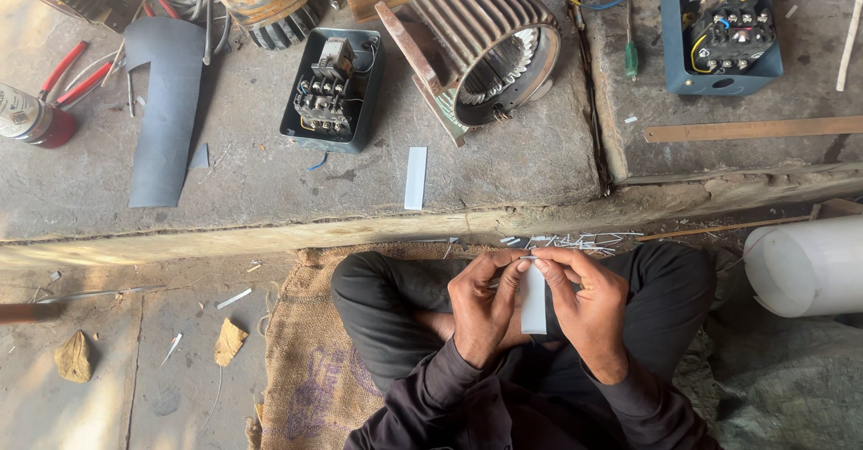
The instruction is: The person sits on the floor and cuts small rectangular strips from a sheet of white insulating paper using scissors, folds and shapes each strip by hand, then inserts the folded liners into the slots of an electric motor stator on the work ledge, pressing them into place.
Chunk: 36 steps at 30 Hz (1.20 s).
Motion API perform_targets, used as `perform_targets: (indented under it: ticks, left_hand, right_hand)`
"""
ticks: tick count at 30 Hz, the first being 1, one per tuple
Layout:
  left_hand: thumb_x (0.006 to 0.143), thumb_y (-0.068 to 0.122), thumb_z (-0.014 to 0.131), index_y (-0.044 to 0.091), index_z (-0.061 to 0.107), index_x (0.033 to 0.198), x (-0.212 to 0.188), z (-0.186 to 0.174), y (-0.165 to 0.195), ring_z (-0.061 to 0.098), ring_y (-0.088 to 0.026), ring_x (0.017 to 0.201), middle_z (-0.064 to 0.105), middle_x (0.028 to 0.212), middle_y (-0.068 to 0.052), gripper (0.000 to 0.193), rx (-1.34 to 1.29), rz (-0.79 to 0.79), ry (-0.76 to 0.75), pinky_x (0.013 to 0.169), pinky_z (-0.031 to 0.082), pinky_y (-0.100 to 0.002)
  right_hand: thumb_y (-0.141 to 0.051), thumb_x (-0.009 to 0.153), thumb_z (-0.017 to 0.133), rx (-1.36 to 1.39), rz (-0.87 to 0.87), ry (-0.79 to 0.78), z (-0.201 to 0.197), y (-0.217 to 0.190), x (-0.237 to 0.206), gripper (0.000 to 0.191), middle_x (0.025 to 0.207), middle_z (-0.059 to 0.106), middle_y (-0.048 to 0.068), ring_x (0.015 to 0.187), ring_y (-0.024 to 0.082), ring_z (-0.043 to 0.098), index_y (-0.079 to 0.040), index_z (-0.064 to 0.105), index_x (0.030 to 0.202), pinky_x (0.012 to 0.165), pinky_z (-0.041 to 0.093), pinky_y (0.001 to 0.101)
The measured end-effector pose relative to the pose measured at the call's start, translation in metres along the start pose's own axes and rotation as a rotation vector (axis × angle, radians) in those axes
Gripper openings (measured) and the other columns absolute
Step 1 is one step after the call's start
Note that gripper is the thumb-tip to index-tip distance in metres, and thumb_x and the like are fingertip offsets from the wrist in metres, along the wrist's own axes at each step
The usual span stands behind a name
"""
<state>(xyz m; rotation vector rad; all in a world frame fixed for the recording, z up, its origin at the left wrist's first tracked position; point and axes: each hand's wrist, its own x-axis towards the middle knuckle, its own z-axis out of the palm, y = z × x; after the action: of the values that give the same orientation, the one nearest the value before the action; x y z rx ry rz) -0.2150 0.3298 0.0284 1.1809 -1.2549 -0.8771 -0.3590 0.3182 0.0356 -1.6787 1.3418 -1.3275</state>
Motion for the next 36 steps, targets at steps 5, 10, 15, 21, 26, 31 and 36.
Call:
perform_targets:
  ticks: [5, 10, 15, 21, 26, 31, 36]
  left_hand:
    - [0.097, 0.008, 0.074, 0.001, 0.073, 0.106, -0.001, 0.001, -0.005, 0.072, -0.012, 0.085, 0.076, 0.095, -0.008, 0.012, -0.014, 0.017, 0.036, 0.076, 0.057, -0.025]
    - [0.097, 0.008, 0.073, 0.000, 0.074, 0.105, -0.001, 0.001, -0.006, 0.071, -0.014, 0.083, 0.075, 0.095, -0.009, 0.011, -0.009, 0.007, 0.034, 0.075, 0.056, -0.025]
    - [0.098, 0.008, 0.072, 0.001, 0.073, 0.108, -0.001, 0.000, -0.004, 0.074, -0.015, 0.091, 0.075, 0.100, -0.009, 0.012, 0.003, 0.046, -0.002, 0.080, 0.058, -0.026]
    - [0.099, 0.010, 0.070, 0.000, 0.072, 0.107, 0.000, 0.000, -0.002, 0.073, -0.016, 0.090, 0.074, 0.099, -0.010, 0.013, -0.006, 0.019, -0.010, 0.080, 0.057, -0.027]
    - [0.100, 0.013, 0.070, 0.001, 0.072, 0.107, 0.002, 0.001, -0.001, 0.072, -0.016, 0.087, 0.073, 0.096, -0.009, 0.015, -0.008, -0.020, -0.020, 0.076, 0.056, -0.027]
    - [0.099, 0.012, 0.071, 0.001, 0.072, 0.106, 0.000, 0.001, -0.004, 0.070, -0.015, 0.081, 0.072, 0.090, -0.009, 0.013, 0.021, -0.030, -0.005, 0.073, 0.055, -0.027]
    - [0.098, 0.008, 0.071, 0.000, 0.072, 0.107, 0.000, 0.006, -0.009, 0.069, -0.014, 0.090, 0.075, 0.098, -0.010, 0.011, -0.176, -0.074, -0.003, 0.081, 0.055, -0.027]
  right_hand:
    - [-0.007, 0.093, 0.071, 0.247, 0.224, -0.096, -0.005, 0.007, 0.000, 0.025, 0.105, 0.078, 0.009, 0.096, 0.012, 0.074, 0.004, 0.070, 0.115, 0.084, 0.058, 0.0236]
    - [-0.009, 0.092, 0.073, 0.388, 0.397, -0.183, -0.012, 0.014, 0.004, 0.025, 0.100, 0.077, 0.008, 0.092, 0.009, 0.069, 0.004, 0.072, 0.114, 0.078, 0.055, 0.0215]
    - [-0.010, 0.094, 0.073, 0.323, 0.350, -0.170, -0.011, 0.016, 0.004, 0.022, 0.099, 0.078, 0.009, 0.090, 0.009, 0.070, 0.004, 0.074, 0.111, 0.078, 0.055, 0.0210]
    - [-0.008, 0.094, 0.073, 0.208, 0.235, -0.099, -0.006, 0.017, 0.001, 0.019, 0.100, 0.079, 0.009, 0.093, 0.011, 0.074, 0.004, 0.074, 0.108, 0.079, 0.058, 0.0215]
    - [-0.006, 0.093, 0.073, 0.162, 0.169, -0.073, -0.003, 0.019, -0.002, 0.016, 0.100, 0.078, 0.009, 0.094, 0.013, 0.076, 0.005, 0.072, 0.105, 0.078, 0.059, 0.0217]
    - [-0.003, 0.095, 0.073, 0.276, 0.072, -0.046, 0.003, 0.024, -0.004, 0.014, 0.103, 0.072, 0.008, 0.094, 0.014, 0.073, 0.006, 0.071, 0.106, 0.082, 0.062, 0.0242]
    - [-0.001, 0.094, 0.071, 0.240, 0.167, -0.049, 0.000, 0.023, -0.002, 0.013, 0.101, 0.073, 0.007, 0.092, 0.012, 0.074, 0.006, 0.071, 0.105, 0.079, 0.058, 0.0225]
